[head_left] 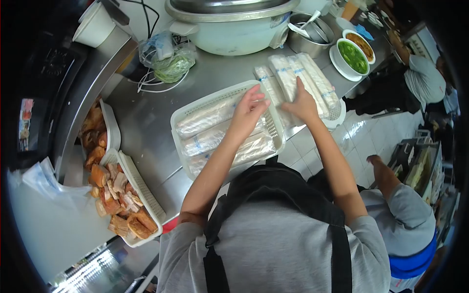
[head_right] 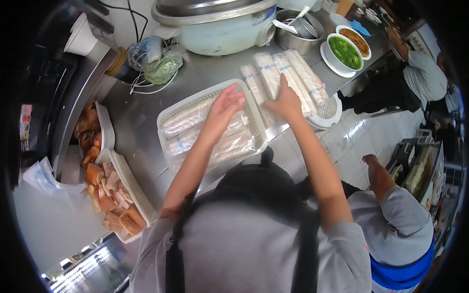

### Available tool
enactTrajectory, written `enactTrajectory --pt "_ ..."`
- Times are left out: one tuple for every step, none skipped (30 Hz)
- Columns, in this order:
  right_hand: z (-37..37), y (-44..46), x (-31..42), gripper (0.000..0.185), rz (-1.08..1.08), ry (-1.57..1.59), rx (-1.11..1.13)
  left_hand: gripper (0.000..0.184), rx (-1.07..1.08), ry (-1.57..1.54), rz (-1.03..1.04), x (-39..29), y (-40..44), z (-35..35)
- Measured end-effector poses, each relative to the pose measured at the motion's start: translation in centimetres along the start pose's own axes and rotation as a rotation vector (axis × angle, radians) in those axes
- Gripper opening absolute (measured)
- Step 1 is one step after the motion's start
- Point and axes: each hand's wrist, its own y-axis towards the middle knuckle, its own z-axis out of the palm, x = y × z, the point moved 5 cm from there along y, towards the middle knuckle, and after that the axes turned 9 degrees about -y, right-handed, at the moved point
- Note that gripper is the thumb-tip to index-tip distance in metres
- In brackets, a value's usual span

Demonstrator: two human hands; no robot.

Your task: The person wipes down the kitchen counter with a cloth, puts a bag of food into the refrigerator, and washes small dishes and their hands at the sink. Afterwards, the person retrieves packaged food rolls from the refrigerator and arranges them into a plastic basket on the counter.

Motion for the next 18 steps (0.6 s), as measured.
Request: enactTrajectory --pt "-1.8 -1.2 1.2 0.097 -0.087 0.085 -0.076 0.058 -0.021 -0.073 -0.080 0.4 0.4 0.2" --pt "-3.4 -2.2 2.6 0.096 -0.199 0.088 -0.110 0.057 -0.047 -0.106 -0.070 0.2 0.6 -0.1" --pt "-5.0 -3.3 4.2 0.095 -0.310 0.096 -0.141 0.056 -0.075 -0.137 -0.061 -0.6 0.5 -0.4" --pt "-6.3 -4.4 5.8 0.095 -0.418 0.106 -0.174 0.055 -0.101 -0.167 -0.052 -1.4 0.3 -0.9" --pt "-7.0 -5.4 7.4 0.092 -0.509 0.099 -0.127 0.051 -0.114 -0.265 -0.057 -2.0 -0.1 -1.7" --pt "-7.3 -6.2 8.9 0.092 -0.596 0.057 -0.094 0.050 -0.159 -0.269 -0.044 -2.6 -1.0 -2.8" --pt "-7.4 -7.1 10.3 0.092 -0.684 0.017 -0.063 0.048 -0.202 -0.271 -0.031 -3.2 -2.2 -4.0" --pt "-7.1 -7.8 11.6 0.092 -0.773 -0.021 -0.033 0.046 -0.247 -0.270 -0.016 -3.7 -3.7 -5.4" --pt "-6.6 -8.4 12.8 0.092 -0.855 -0.038 -0.032 0.046 -0.324 -0.283 -0.013 -4.0 -5.7 -7.0" --pt "-6.1 -9.0 13.8 0.091 -0.937 -0.054 -0.030 0.046 -0.402 -0.296 -0.010 -4.1 -8.1 -8.3" --pt "-5.4 -9.7 14.7 0.092 -1.018 -0.070 -0.028 0.045 -0.456 -0.226 0.037 -4.3 -10.1 -9.4" --pt "-4.3 -10.2 15.2 0.091 -1.067 -0.093 0.022 0.045 -0.508 -0.155 0.082 -4.1 -12.1 -10.6" --pt "-3.0 -10.7 15.7 0.091 -1.114 -0.117 0.071 0.044 -0.557 -0.081 0.126 -3.7 -13.8 -11.5" --pt "-1.7 -11.2 16.0 0.091 -1.158 -0.141 0.118 0.046 -0.603 0.102 0.122 -2.9 -15.3 -12.1" --pt "-0.5 -11.6 15.9 0.091 -1.206 -0.059 0.221 0.047 -0.645 0.287 0.115 -2.0 -16.6 -12.8" --pt "-0.1 -11.6 16.1 0.090 -1.199 -0.065 0.297 0.049 -0.685 0.472 0.105 -1.1 -17.9 -13.5" --pt "0.2 -11.6 16.2 0.090 -1.191 -0.073 0.376 0.047 -0.752 0.729 0.144 -0.3 -18.7 -13.4" --pt "0.6 -11.7 16.3 0.089 -1.182 -0.084 0.454 0.044 -0.780 0.799 0.242 -0.5 -18.9 -12.7"
